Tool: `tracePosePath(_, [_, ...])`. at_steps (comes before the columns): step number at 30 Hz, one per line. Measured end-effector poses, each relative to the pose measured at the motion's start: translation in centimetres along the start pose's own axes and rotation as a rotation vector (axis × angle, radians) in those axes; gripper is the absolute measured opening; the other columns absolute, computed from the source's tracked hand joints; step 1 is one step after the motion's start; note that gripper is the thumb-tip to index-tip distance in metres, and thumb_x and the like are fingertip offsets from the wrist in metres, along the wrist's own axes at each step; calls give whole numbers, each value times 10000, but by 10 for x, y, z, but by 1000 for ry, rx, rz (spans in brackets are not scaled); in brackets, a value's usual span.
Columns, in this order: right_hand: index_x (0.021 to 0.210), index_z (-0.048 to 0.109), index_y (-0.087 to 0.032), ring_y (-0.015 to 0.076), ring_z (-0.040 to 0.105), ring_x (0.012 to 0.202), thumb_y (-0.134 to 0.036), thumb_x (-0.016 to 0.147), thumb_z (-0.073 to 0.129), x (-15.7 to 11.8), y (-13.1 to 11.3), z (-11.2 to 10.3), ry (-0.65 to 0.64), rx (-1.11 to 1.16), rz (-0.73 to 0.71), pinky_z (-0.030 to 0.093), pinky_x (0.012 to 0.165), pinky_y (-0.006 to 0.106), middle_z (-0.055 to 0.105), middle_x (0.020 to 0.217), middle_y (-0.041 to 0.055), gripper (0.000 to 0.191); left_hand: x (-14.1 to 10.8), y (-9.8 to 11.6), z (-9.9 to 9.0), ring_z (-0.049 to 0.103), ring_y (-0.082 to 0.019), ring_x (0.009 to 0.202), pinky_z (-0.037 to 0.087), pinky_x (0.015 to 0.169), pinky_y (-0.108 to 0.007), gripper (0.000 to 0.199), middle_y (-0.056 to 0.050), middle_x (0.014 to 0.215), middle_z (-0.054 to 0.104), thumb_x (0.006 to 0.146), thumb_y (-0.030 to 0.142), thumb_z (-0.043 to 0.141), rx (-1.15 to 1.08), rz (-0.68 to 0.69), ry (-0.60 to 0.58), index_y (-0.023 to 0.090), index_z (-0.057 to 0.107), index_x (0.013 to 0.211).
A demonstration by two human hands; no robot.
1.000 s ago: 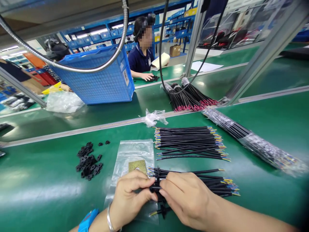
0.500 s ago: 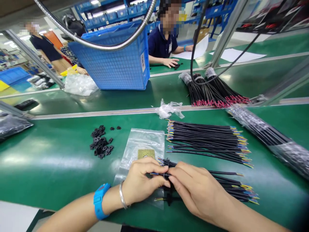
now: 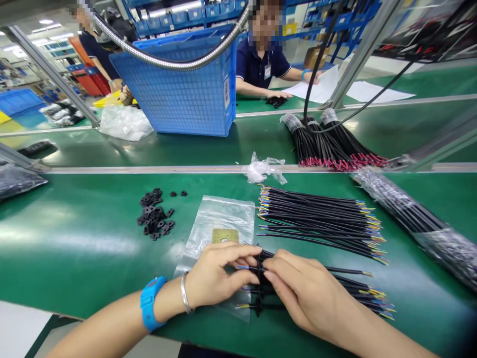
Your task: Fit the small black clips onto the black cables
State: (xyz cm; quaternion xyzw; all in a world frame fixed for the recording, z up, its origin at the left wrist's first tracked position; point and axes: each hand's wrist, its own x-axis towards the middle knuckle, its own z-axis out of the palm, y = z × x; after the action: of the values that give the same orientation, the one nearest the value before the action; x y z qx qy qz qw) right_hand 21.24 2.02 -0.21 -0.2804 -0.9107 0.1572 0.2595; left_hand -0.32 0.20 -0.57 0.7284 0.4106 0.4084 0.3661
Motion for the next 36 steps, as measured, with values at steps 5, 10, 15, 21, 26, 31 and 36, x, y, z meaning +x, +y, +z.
tracePosePath(5, [938, 592, -161, 133, 514, 622, -149, 969, 429, -1, 2, -1, 14, -12, -16, 397, 571, 266, 533, 719, 8, 167, -2, 0, -1, 754, -154, 776, 620, 721, -210, 322, -86, 913, 782, 766, 125, 737, -75, -100, 5, 140, 712, 1087])
tracePosePath(10, [899, 604, -166, 123, 487, 578, -141, 973, 415, -1, 1, -3, 22, -20, -52, 375, 539, 262, 523, 682, 1, 205, -5, 2, 7, 758, -157, 759, 622, 702, -220, 305, -72, 889, 789, 784, 129, 713, -57, -91, 21, 158, 688, 1086])
tracePosePath(15, [924, 625, -179, 130, 547, 613, -169, 972, 448, 0, 12, -10, 37, -112, -73, 401, 564, 267, 585, 731, 12, 184, 16, -10, -29, 699, -212, 993, 571, 899, -354, 360, -96, 1076, 744, 793, 322, 745, 272, 63, -86, 190, 677, 1121])
tracePosePath(21, [870, 664, -205, 172, 595, 617, -223, 970, 424, -7, 22, -10, -171, -223, -31, 435, 566, 317, 611, 708, 13, 261, 34, -69, -117, 410, -370, 1352, 350, 1065, -595, 454, -156, 1433, 517, 924, 349, 537, 1088, -439, 168, 214, 544, 1357])
tracePosePath(26, [996, 675, -211, 173, 646, 758, -290, 959, 482, -9, 40, -12, -145, -181, 59, 503, 682, 314, 679, 858, 34, 212, 28, -91, -128, 532, -374, 1170, 419, 923, -585, 359, -153, 1259, 604, 961, 344, 428, 1164, -556, 173, 244, 626, 1243])
tracePosePath(31, [987, 673, -167, 190, 630, 857, -277, 969, 480, -2, 85, -16, 52, -271, 144, 515, 804, 347, 689, 934, 77, 223, 23, -80, -115, 585, -312, 988, 472, 847, -446, 278, -148, 1021, 625, 931, 259, 431, 1154, -490, 86, 149, 636, 1084])
tracePosePath(36, [918, 674, -192, 186, 574, 838, -213, 940, 508, 4, 97, -9, -61, -255, 118, 502, 781, 331, 641, 851, 51, 169, 16, -63, -106, 604, -265, 902, 482, 859, -389, 185, -99, 938, 633, 910, 251, 464, 1098, -370, -59, 175, 616, 984])
